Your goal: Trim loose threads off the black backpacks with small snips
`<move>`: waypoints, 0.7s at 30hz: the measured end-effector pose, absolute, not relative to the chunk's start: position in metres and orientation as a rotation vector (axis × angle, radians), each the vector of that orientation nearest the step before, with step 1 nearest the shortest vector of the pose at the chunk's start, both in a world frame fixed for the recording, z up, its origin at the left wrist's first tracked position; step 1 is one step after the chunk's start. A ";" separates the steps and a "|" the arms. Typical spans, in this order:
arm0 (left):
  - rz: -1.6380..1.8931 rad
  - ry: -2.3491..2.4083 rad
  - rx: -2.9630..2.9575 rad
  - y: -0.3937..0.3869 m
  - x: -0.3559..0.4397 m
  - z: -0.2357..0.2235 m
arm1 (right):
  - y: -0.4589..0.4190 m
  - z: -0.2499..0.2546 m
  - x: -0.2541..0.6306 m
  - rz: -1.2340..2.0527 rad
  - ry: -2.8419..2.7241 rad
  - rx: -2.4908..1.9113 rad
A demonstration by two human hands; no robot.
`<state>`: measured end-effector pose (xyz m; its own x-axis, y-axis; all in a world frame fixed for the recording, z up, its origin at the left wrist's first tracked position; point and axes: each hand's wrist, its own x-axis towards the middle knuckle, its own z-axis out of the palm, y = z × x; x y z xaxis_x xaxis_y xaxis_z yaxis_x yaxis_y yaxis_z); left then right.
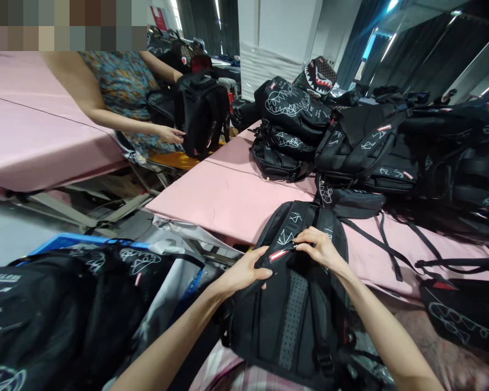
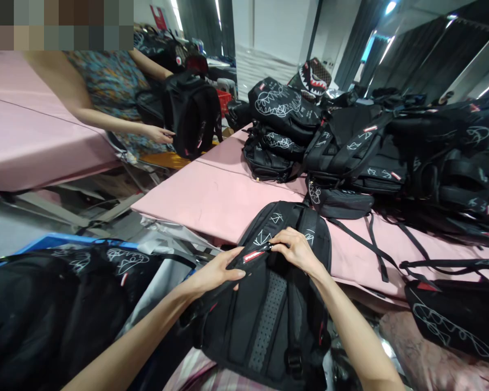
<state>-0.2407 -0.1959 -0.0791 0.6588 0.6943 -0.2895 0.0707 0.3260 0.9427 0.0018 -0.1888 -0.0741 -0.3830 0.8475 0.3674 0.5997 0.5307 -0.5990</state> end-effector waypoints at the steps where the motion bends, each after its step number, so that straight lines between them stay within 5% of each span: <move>1: 0.463 0.779 1.191 -0.196 -0.241 -0.078 | -0.188 -0.074 0.001 0.505 -2.118 -1.161; 21: 0.497 0.738 1.203 -0.198 -0.238 -0.078 | -0.185 -0.069 -0.012 0.428 -2.266 -0.999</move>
